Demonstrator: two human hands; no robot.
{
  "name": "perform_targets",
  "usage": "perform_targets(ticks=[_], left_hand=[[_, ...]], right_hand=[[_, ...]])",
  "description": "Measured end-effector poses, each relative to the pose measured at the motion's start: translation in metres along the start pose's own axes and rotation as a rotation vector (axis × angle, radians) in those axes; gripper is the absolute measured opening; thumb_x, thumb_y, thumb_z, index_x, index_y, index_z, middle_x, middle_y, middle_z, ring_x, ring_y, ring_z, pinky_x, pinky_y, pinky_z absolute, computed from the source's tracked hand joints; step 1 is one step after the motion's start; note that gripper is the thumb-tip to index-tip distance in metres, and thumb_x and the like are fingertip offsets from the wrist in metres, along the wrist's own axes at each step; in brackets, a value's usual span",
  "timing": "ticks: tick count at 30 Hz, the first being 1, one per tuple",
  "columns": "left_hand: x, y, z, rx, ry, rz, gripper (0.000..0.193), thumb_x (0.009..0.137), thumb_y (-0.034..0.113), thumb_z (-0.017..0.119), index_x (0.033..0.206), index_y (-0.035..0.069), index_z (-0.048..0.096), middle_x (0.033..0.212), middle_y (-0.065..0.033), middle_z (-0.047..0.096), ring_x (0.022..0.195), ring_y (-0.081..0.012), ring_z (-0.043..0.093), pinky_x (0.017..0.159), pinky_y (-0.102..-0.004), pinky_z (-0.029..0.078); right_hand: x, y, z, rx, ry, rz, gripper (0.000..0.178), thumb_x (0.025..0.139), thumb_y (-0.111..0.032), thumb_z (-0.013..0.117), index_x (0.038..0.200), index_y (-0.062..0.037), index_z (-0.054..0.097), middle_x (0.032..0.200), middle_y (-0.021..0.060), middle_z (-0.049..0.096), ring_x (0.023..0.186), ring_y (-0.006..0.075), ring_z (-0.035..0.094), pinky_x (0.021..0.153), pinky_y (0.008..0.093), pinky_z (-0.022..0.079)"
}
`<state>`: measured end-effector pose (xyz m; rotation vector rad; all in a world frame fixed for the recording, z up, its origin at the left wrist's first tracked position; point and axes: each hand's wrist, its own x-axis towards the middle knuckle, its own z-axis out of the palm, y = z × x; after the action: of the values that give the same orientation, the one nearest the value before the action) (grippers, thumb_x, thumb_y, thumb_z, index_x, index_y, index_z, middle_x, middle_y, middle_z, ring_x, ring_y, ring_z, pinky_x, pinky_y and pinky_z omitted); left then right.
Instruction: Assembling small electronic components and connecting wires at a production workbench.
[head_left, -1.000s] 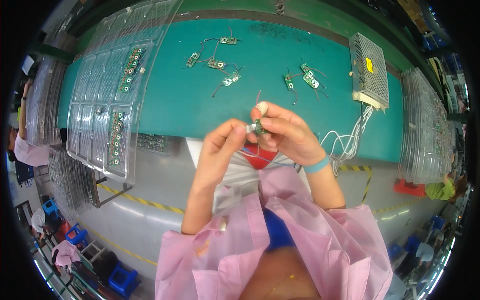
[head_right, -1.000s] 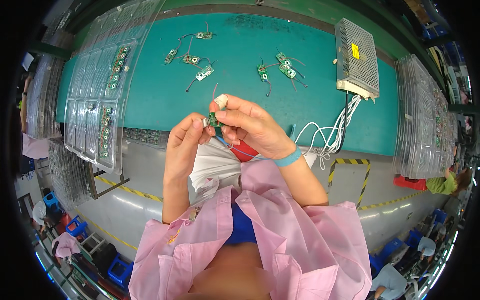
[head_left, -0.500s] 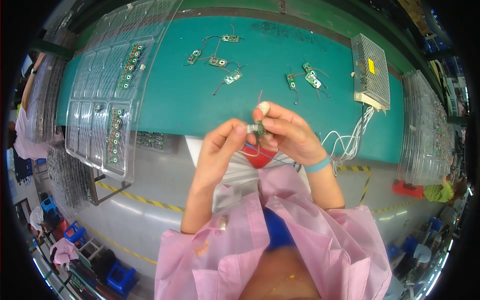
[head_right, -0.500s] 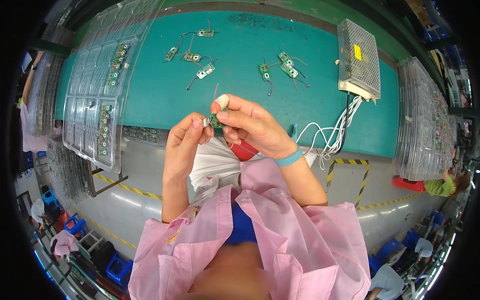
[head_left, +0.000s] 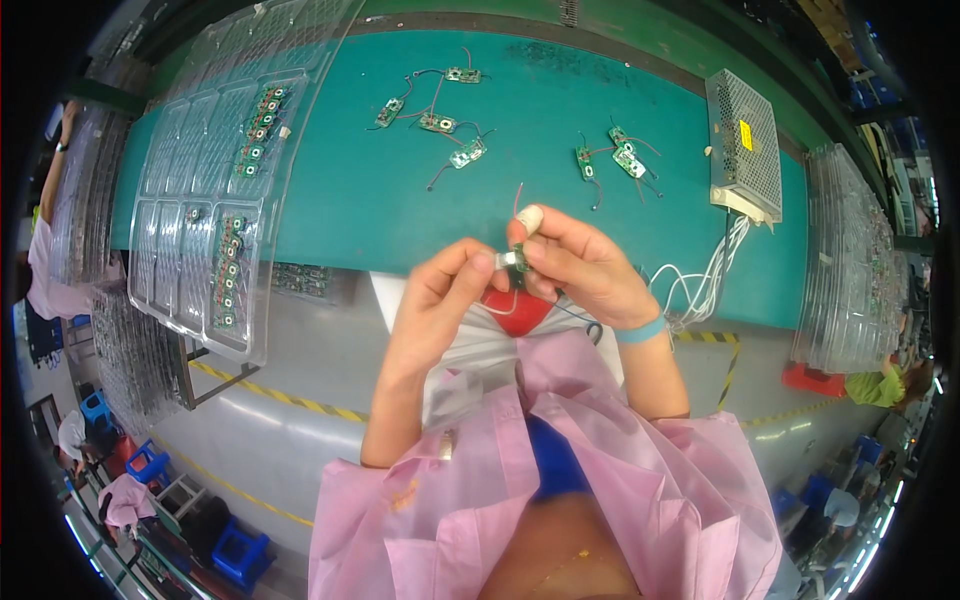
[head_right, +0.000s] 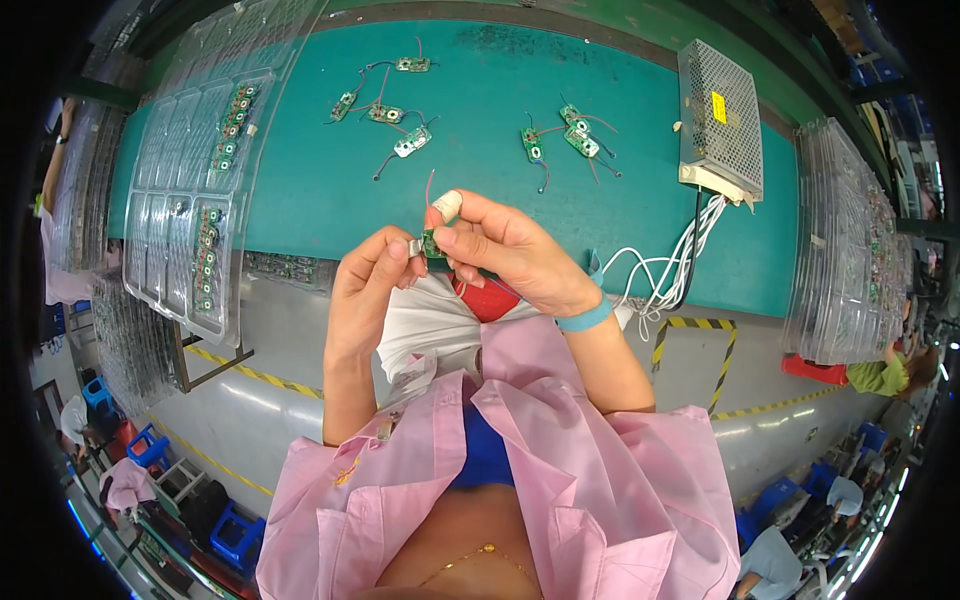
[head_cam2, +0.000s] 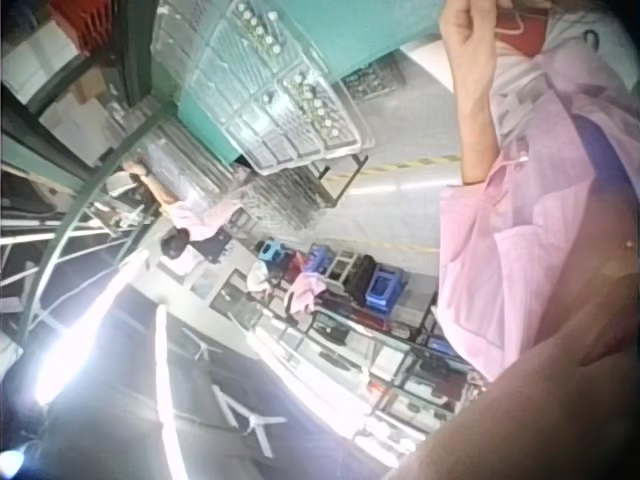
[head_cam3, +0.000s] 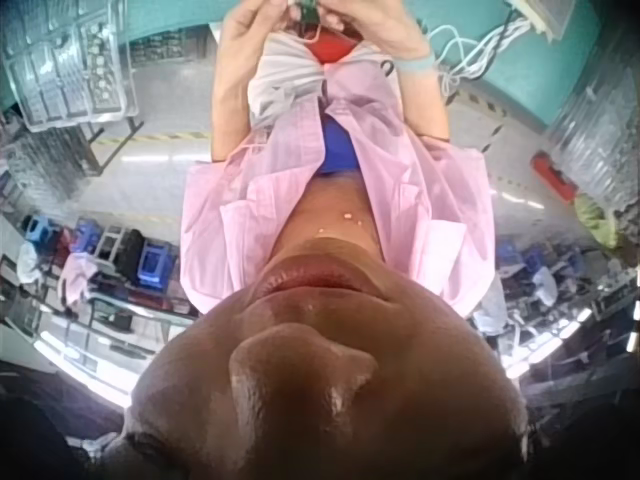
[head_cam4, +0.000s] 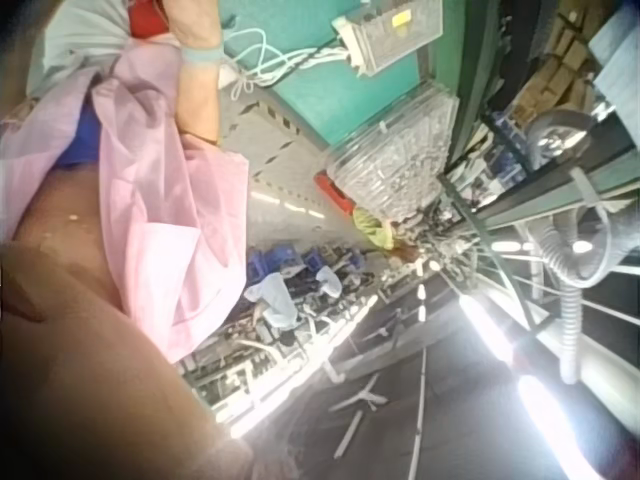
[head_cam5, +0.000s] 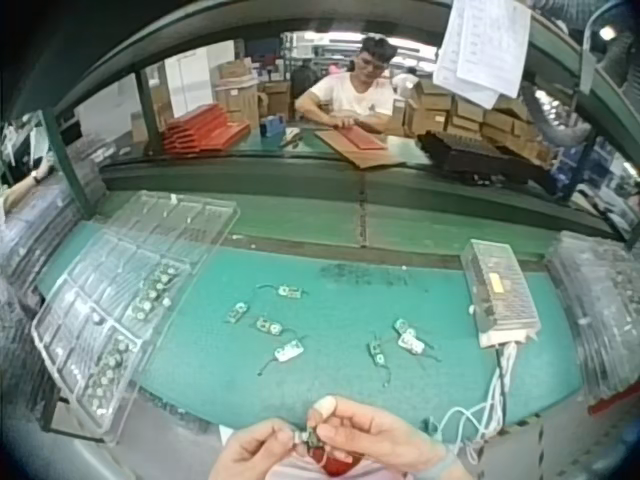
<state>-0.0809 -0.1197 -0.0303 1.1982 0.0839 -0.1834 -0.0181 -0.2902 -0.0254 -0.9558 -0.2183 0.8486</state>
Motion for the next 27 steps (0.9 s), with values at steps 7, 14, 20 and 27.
perform_targets(ticks=[7, 14, 20, 27], left_hand=[[0.003, -0.006, -0.004, -0.103, -0.033, -0.042, 0.02, 0.096, 0.019, 0.048, 0.085, 0.005, 0.058, 0.077, 0.0003, 0.058, 0.07, -0.0052, 0.045, 0.068, -0.0176, 0.037], [0.001, -0.003, -0.005, -0.021, -0.025, -0.024, 0.022, 0.096, 0.02, 0.046, 0.085, 0.005, 0.056, 0.077, -0.001, 0.055, 0.068, -0.0068, 0.041, 0.065, -0.0187, 0.034], [0.001, -0.003, -0.017, 0.095, -0.084, -0.039, 0.021, 0.096, 0.02, 0.046, 0.086, 0.005, 0.057, 0.079, -0.001, 0.056, 0.068, -0.0063, 0.042, 0.066, -0.0185, 0.035], [0.002, -0.025, -0.022, -0.279, -0.089, -0.032, 0.02, 0.097, 0.019, 0.046, 0.09, 0.003, 0.057, 0.076, -0.002, 0.054, 0.069, -0.0074, 0.044, 0.068, -0.0192, 0.036]], right_hand=[[0.001, -0.001, -0.002, -0.03, -0.016, 0.011, 0.014, 0.093, -0.011, 0.051, 0.105, -0.0034, 0.051, 0.076, 0.0018, 0.052, 0.061, 0.0066, 0.041, 0.055, 0.0166, 0.033], [0.002, -0.004, -0.001, -0.171, -0.024, 0.03, 0.016, 0.094, -0.014, 0.051, 0.106, -0.0044, 0.051, 0.075, -0.0014, 0.05, 0.061, 0.005, 0.04, 0.054, 0.0163, 0.032], [0.005, -0.011, -0.009, -0.557, -0.103, 0.125, 0.016, 0.094, -0.016, 0.051, 0.107, -0.0056, 0.052, 0.075, -0.0019, 0.051, 0.062, 0.0041, 0.041, 0.054, 0.0164, 0.033], [0.015, -0.012, -0.01, -0.453, -0.148, 0.096, 0.015, 0.095, -0.017, 0.05, 0.106, -0.0061, 0.053, 0.074, -0.0017, 0.051, 0.063, 0.0051, 0.043, 0.055, 0.0169, 0.035]])
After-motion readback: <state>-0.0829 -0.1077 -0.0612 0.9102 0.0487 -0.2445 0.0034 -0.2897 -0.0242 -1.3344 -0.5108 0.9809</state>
